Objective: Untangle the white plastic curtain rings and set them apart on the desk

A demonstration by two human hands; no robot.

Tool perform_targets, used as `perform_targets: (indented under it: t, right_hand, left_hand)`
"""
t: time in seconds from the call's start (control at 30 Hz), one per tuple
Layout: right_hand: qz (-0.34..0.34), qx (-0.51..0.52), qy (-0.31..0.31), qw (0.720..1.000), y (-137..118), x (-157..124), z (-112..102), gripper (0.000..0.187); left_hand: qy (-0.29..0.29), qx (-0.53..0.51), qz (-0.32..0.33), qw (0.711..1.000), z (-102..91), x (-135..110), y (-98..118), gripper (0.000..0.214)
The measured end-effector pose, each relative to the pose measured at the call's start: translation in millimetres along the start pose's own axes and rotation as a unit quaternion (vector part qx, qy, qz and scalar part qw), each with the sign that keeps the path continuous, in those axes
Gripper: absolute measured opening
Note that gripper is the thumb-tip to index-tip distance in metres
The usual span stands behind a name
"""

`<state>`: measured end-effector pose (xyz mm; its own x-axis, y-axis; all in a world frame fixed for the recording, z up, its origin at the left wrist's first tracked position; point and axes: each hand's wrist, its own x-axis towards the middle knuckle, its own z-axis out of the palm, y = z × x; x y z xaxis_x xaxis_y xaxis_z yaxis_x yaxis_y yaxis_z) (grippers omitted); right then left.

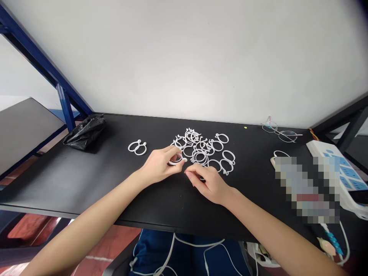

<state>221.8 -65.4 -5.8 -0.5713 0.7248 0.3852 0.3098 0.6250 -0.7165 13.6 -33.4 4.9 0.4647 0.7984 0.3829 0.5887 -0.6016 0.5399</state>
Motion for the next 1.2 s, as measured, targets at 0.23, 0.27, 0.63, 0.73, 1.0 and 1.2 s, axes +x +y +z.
perform_targets:
  t: [0.23, 0.27, 0.63, 0.73, 1.0, 1.2]
  right_hand:
    - [-0.003, 0.004, -0.003, 1.0, 1.2, -1.0, 0.6, 0.015]
    - [-0.004, 0.003, -0.002, 1.0, 1.2, -1.0, 0.7, 0.015]
    - [0.0, -0.002, 0.002, 1.0, -0.9, 0.8, 0.3, 0.017]
    - [0.0, -0.004, 0.0, 1.0, -0.5, 0.9, 0.4, 0.017]
    - [0.002, -0.013, 0.009, 1.0, 0.8, 1.1, 1.6, 0.017]
    - [-0.003, -0.02, 0.011, 1.0, -0.3, 1.4, 0.9, 0.018]
  left_hand:
    - [0.017, 0.142, -0.01, 0.99, -14.6, 3.7, -9.7, 0.022]
    - [0.012, 0.157, -0.019, 0.987, -16.0, 4.2, -9.9, 0.023]
    - [-0.016, 0.232, -0.06, 0.971, -15.4, 6.8, -13.3, 0.024]
    - [0.011, 0.272, -0.077, 0.959, -17.4, 7.2, -16.1, 0.024]
    - [0.051, 0.357, -0.094, 0.928, -13.4, 5.4, -25.9, 0.024]
    - [0.025, 0.363, -0.124, 0.923, -16.1, 3.2, -29.7, 0.022]
